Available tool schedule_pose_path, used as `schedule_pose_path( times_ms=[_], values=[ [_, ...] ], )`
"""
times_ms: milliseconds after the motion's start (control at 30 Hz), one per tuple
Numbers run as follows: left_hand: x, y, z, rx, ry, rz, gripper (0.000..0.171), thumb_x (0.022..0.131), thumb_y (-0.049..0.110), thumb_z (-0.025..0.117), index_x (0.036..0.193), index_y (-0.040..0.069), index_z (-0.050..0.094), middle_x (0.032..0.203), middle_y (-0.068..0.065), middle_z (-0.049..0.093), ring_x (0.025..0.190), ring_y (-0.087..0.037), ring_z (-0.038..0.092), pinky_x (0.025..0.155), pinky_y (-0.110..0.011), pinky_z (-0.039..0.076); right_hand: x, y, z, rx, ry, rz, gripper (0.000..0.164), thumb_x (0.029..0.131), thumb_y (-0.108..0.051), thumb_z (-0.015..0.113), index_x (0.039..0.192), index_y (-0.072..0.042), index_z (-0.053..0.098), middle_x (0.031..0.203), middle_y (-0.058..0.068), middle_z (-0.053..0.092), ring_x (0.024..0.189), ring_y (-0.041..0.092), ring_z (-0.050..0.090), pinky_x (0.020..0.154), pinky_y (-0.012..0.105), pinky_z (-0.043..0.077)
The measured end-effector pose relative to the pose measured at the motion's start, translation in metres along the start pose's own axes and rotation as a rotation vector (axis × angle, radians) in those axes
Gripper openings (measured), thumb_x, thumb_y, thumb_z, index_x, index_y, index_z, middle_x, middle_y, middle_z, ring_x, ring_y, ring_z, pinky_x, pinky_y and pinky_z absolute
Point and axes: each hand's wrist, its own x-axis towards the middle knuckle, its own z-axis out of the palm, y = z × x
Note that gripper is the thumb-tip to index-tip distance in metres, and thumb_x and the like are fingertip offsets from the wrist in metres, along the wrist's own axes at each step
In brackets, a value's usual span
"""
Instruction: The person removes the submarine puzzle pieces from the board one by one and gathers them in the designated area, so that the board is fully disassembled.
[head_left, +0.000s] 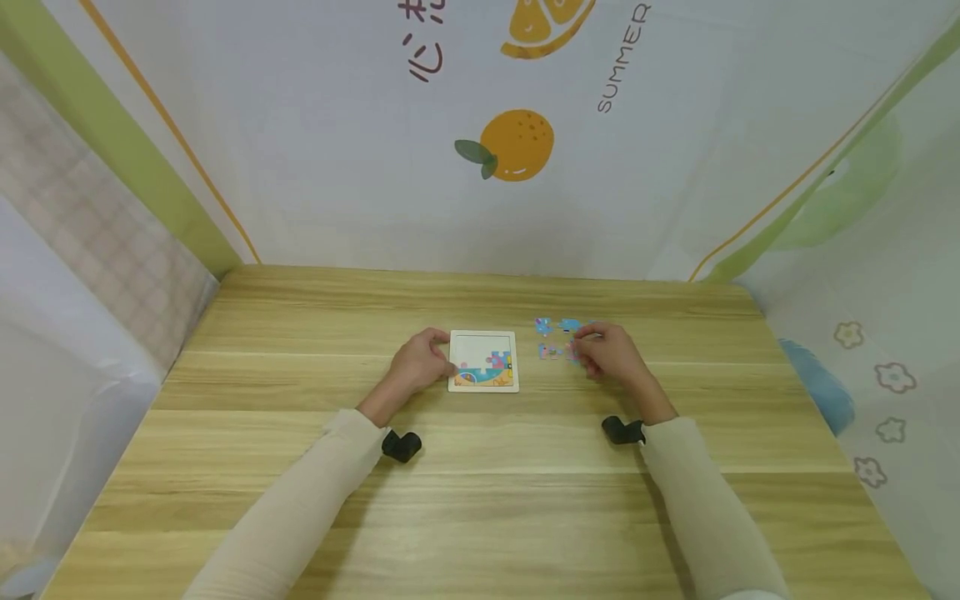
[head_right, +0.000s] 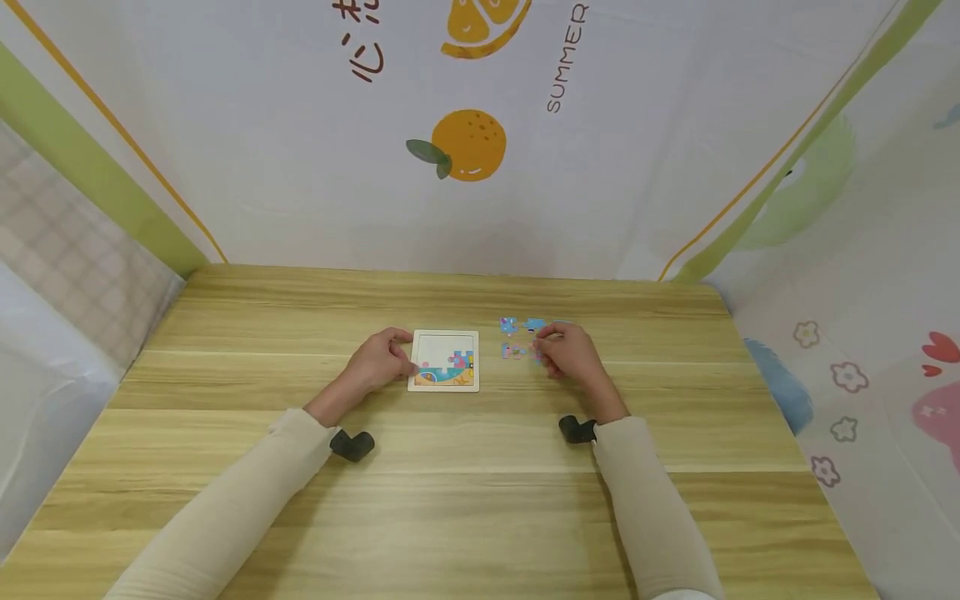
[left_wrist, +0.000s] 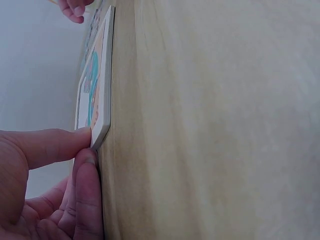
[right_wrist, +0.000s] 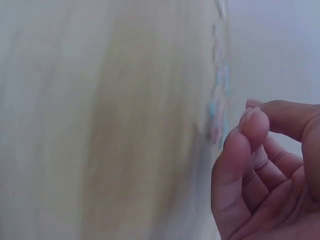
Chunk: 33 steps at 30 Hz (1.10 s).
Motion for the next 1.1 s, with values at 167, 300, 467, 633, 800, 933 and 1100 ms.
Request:
schedule_pose_path(
  times_ms=[167, 300, 467, 633, 800, 933, 1100],
  values=[
    [0.000, 0.000, 0.000, 0.011, 0.010, 0.002, 0.057, 0.079, 0.014, 0.077, 0.131, 0.008, 0.054, 0.091, -0.005, 0.059, 0.073, -0.018, 0.053, 0.061, -0.028, 0.042, 0.002, -0.017, 0.011, -0.012, -0.030, -0.035, 0.029, 0.095, -0.016, 0.061, 0.116, 0.005, 0.062, 0.060, 0.006, 0.058, 0.047, 0.014, 0.052, 0.050, 0.023, 0.047],
    [0.000, 0.000, 0.001, 0.025, 0.019, 0.002, 0.059, 0.079, 0.014, 0.078, 0.132, 0.007, 0.054, 0.092, -0.005, 0.059, 0.073, -0.018, 0.053, 0.062, -0.028, 0.042, 0.006, -0.028, 0.026, 0.003, -0.077, -0.036, 0.031, 0.096, -0.017, 0.061, 0.119, 0.004, 0.062, 0.062, 0.009, 0.061, 0.048, 0.015, 0.054, 0.051, 0.024, 0.049],
    [-0.001, 0.000, 0.002, 0.021, 0.016, -0.003, 0.057, 0.080, 0.014, 0.078, 0.131, 0.009, 0.054, 0.092, -0.005, 0.059, 0.073, -0.018, 0.053, 0.062, -0.028, 0.042, 0.010, -0.035, 0.045, -0.011, -0.106, -0.054, 0.031, 0.094, -0.016, 0.062, 0.119, 0.002, 0.063, 0.064, 0.013, 0.065, 0.049, 0.014, 0.059, 0.052, 0.027, 0.052],
    [-0.001, 0.000, 0.003, 0.018, 0.017, 0.003, 0.056, 0.079, 0.015, 0.078, 0.130, 0.009, 0.055, 0.091, -0.005, 0.060, 0.073, -0.018, 0.053, 0.062, -0.028, 0.042, 0.011, -0.041, 0.061, -0.015, -0.131, -0.054, 0.028, 0.094, -0.015, 0.063, 0.117, -0.001, 0.064, 0.061, 0.008, 0.063, 0.048, 0.014, 0.058, 0.051, 0.027, 0.053],
    [-0.001, 0.001, 0.003, 0.029, 0.020, 0.005, 0.057, 0.080, 0.015, 0.077, 0.131, 0.009, 0.054, 0.092, -0.005, 0.060, 0.072, -0.018, 0.053, 0.060, -0.028, 0.042, 0.011, -0.043, 0.073, -0.022, -0.189, -0.041, 0.031, 0.093, -0.015, 0.065, 0.120, -0.002, 0.063, 0.064, 0.007, 0.063, 0.048, 0.013, 0.058, 0.051, 0.027, 0.053],
    [-0.001, 0.001, 0.002, 0.033, 0.022, 0.001, 0.057, 0.080, 0.015, 0.078, 0.132, 0.009, 0.054, 0.093, -0.005, 0.060, 0.073, -0.018, 0.054, 0.061, -0.028, 0.042, 0.009, -0.043, 0.079, -0.060, -0.230, -0.033, 0.034, 0.091, -0.014, 0.067, 0.124, -0.004, 0.060, 0.063, 0.006, 0.063, 0.048, 0.014, 0.058, 0.052, 0.026, 0.052],
    [-0.002, 0.001, 0.000, 0.021, 0.008, 0.001, 0.057, 0.080, 0.015, 0.077, 0.132, 0.009, 0.054, 0.092, -0.004, 0.059, 0.072, -0.018, 0.053, 0.061, -0.028, 0.042, 0.009, -0.044, 0.082, -0.100, -0.219, -0.064, 0.033, 0.090, -0.011, 0.067, 0.122, -0.004, 0.060, 0.061, 0.006, 0.061, 0.047, 0.015, 0.058, 0.052, 0.027, 0.052]
  ],
)
